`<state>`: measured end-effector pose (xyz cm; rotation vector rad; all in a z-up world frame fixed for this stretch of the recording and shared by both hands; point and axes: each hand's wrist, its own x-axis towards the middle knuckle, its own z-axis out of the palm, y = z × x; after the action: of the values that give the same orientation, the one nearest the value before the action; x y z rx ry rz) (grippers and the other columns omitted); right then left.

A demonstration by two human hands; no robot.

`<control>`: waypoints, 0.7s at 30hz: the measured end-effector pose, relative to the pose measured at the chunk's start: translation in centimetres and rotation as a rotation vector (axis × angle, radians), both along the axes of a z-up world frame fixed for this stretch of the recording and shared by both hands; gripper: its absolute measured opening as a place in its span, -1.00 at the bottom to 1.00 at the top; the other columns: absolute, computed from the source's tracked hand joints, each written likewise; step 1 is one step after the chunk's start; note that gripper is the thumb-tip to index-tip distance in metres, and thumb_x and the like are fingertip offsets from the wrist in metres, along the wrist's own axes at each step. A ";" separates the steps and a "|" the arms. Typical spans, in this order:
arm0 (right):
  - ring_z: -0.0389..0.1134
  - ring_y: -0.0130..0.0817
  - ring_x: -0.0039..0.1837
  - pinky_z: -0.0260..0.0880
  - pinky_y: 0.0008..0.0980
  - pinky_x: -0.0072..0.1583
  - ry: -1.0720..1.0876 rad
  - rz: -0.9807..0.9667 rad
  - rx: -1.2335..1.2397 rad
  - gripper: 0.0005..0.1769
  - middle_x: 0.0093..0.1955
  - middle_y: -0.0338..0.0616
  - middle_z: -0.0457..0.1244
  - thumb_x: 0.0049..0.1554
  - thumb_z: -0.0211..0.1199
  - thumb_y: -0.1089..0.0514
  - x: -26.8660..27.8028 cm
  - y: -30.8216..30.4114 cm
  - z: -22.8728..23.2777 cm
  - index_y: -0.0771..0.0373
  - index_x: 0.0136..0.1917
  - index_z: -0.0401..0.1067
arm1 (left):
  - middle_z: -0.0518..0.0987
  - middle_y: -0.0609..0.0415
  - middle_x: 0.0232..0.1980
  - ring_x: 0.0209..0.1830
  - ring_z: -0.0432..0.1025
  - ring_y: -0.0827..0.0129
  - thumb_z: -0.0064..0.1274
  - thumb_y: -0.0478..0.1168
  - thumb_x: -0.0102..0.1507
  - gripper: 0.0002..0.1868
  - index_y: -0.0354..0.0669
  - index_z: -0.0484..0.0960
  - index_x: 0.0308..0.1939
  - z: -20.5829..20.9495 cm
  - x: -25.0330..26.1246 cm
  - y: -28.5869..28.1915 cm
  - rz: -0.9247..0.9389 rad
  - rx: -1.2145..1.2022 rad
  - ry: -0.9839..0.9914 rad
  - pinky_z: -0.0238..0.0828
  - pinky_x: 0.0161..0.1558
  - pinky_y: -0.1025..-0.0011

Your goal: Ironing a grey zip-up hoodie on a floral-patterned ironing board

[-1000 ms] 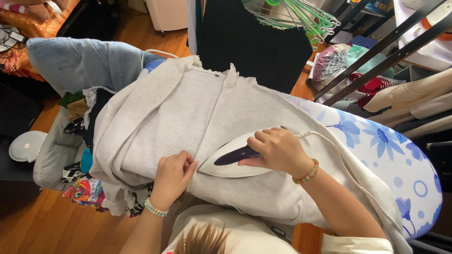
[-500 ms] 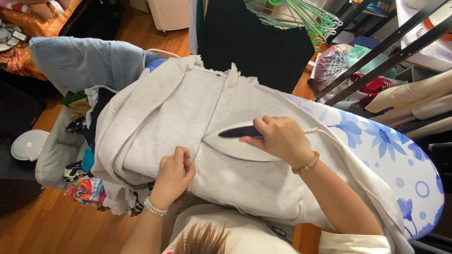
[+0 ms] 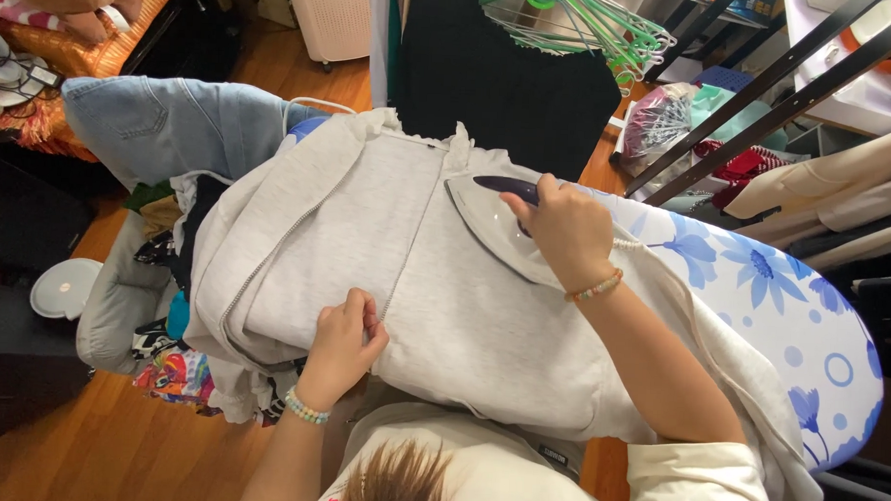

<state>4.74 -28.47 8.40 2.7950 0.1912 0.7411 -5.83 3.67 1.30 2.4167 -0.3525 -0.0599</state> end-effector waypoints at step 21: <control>0.32 -0.28 -0.43 0.34 -0.39 -0.31 0.151 0.344 0.051 -0.49 -0.46 -0.30 0.11 0.15 0.05 -0.43 -12.6 -0.8 1.3 0.02 -0.25 0.26 | 0.49 0.16 -0.53 -0.41 0.51 0.25 0.00 -0.23 0.19 -0.84 0.00 0.33 -0.24 0.1 0.2 0.1 -0.012 0.012 0.022 0.25 -0.11 0.32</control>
<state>-7.89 -29.28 9.71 2.9019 0.7044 0.6096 -5.67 3.72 1.43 2.4238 -0.3579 -0.0941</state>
